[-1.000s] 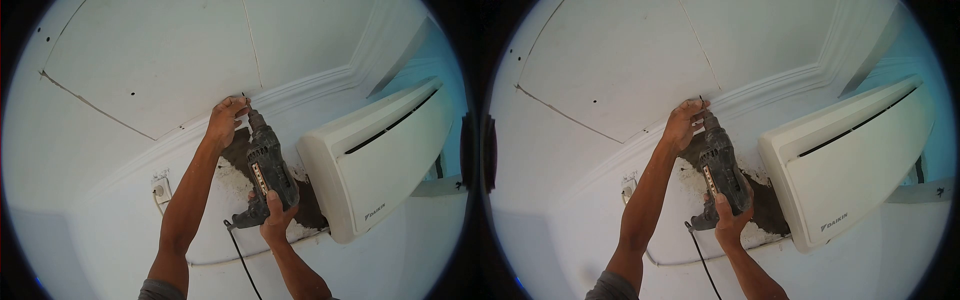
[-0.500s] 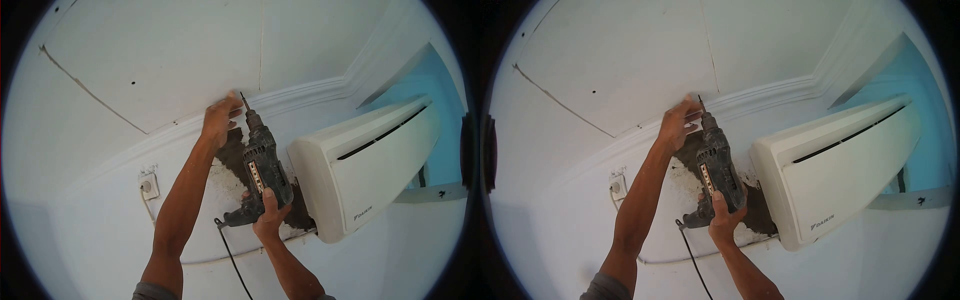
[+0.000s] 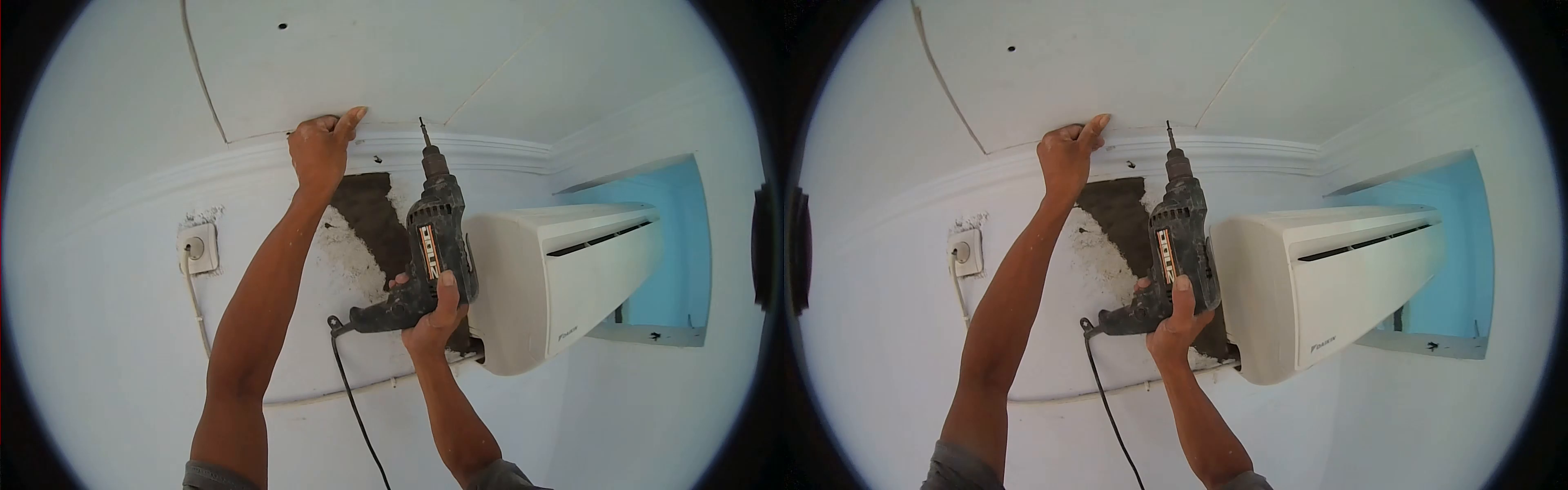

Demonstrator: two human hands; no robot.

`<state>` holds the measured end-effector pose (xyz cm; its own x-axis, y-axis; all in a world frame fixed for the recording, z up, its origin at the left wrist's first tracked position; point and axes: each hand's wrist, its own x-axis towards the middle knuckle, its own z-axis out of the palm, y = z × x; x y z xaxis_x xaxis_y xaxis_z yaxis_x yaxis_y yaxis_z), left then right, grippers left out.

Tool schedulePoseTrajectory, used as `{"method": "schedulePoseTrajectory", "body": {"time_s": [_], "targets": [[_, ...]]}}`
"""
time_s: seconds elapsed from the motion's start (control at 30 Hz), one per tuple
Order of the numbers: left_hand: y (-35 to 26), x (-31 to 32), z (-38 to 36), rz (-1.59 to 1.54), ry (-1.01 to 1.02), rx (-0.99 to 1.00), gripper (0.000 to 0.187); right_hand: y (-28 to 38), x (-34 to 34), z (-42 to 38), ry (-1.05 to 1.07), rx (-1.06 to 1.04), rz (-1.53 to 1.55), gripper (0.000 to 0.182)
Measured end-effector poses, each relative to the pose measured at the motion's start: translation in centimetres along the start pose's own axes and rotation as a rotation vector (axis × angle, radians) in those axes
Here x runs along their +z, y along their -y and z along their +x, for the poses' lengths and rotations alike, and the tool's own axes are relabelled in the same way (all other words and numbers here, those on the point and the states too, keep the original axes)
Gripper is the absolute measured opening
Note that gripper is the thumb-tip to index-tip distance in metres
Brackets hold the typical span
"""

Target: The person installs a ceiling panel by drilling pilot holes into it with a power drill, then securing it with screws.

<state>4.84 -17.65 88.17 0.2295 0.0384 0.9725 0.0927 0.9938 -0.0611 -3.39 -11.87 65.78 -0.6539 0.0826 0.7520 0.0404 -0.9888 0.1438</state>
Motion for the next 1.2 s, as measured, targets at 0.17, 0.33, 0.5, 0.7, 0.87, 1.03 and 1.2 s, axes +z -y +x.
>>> {"method": "schedulePoseTrajectory", "body": {"time_s": [0.17,0.33,0.5,0.7,0.87,1.03,1.2], "targets": [[-1.1,-0.5,-0.6,-0.047,-0.018,-0.055,0.051,-0.1,0.3,-0.1,0.016,-0.031,0.005,0.038],[-1.2,-0.9,-0.5,0.038,0.031,-0.102,0.051,-0.4,0.9,0.0,0.020,-0.042,0.003,0.037],[-2.3,-1.4,-1.5,0.013,-0.002,-0.030,0.054,-0.4,0.5,-0.2,0.064,-0.027,0.084,0.035],[-2.7,-1.8,-1.8,0.033,0.028,-0.040,0.054,-0.5,0.5,-0.3,0.062,-0.050,0.096,0.034],[-2.6,-1.8,-1.7,0.033,0.032,-0.026,0.054,-0.6,0.7,-0.2,0.047,-0.069,0.064,0.034],[-2.5,-1.7,-1.5,0.024,0.036,-0.044,0.054,-0.7,0.8,-0.2,0.038,-0.021,0.091,0.032],[-2.8,-1.9,-1.9,-0.007,0.049,-0.065,0.053,-0.6,0.8,-0.3,0.056,-0.010,0.126,0.034]]}}
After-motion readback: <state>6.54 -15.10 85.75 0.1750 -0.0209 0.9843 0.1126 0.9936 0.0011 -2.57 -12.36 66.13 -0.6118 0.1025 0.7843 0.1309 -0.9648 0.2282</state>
